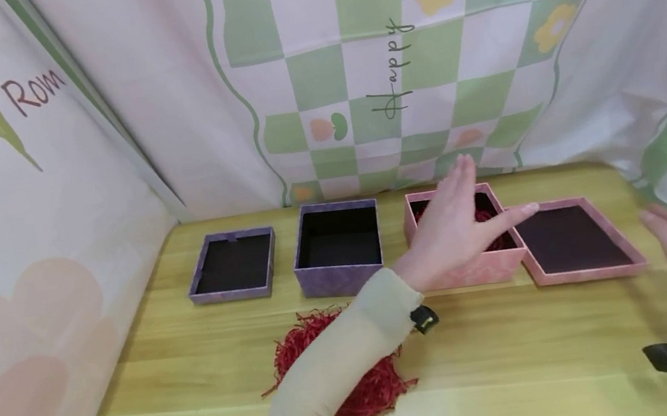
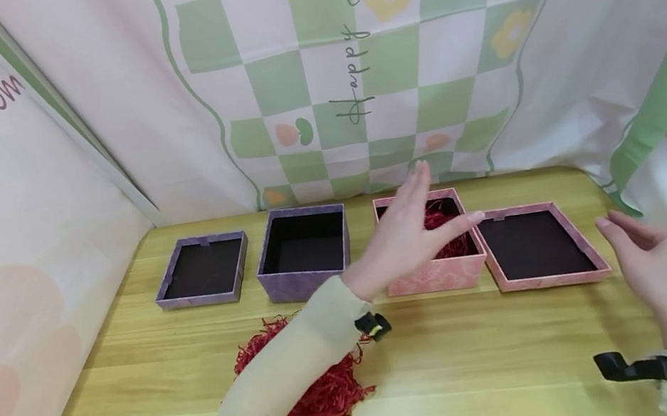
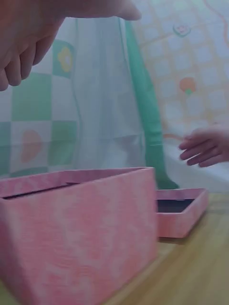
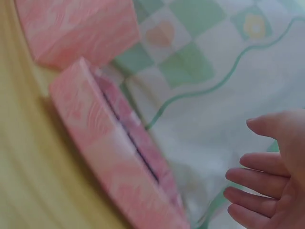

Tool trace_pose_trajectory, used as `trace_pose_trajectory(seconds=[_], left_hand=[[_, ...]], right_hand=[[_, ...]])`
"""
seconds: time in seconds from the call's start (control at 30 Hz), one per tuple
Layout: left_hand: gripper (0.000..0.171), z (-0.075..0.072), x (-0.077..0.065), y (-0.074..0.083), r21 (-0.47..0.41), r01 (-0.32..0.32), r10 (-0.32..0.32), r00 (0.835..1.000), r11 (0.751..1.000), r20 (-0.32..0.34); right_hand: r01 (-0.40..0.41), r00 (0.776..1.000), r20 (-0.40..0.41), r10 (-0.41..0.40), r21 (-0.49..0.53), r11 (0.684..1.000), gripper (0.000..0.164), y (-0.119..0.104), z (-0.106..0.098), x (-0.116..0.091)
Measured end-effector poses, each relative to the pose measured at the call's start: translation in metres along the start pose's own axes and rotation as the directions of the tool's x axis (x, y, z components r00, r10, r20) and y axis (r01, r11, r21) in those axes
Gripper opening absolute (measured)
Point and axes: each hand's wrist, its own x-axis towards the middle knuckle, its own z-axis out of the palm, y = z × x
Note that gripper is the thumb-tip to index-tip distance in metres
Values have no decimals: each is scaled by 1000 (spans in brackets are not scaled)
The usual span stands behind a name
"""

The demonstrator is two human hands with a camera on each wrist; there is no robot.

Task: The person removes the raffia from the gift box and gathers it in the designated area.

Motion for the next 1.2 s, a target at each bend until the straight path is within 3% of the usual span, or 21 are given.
trace_pose_trajectory(seconds=[0.2,0.4,0.53,0.7,1.0,1.2], left_hand=[[118,-4,4,-28,232,42,-42,999,972,-8],[127,9,4,-64,437,67,-98,994,897,47],[131,17,1,-78,505,80,-137,988,859,77],[130,21,-2,-84,521,111,-185,978,846,92],[130,24,0,-83,574,111,-212,971,811,112],[131,25,1,-81,589,111,-229,965,800,129]], right_hand=[[62,997,51,-62,-13,998,66,-29,-2,-12],[186,976,122,-180,-43,982,69,-53,8,-21],[236,962,148,-227,-44,971,73,-65,18,-28],[322,936,164,-310,-54,945,69,-78,30,-34],[498,850,226,-476,-48,866,67,-112,55,-37],[614,754,311,-579,-17,789,72,-135,78,-33]])
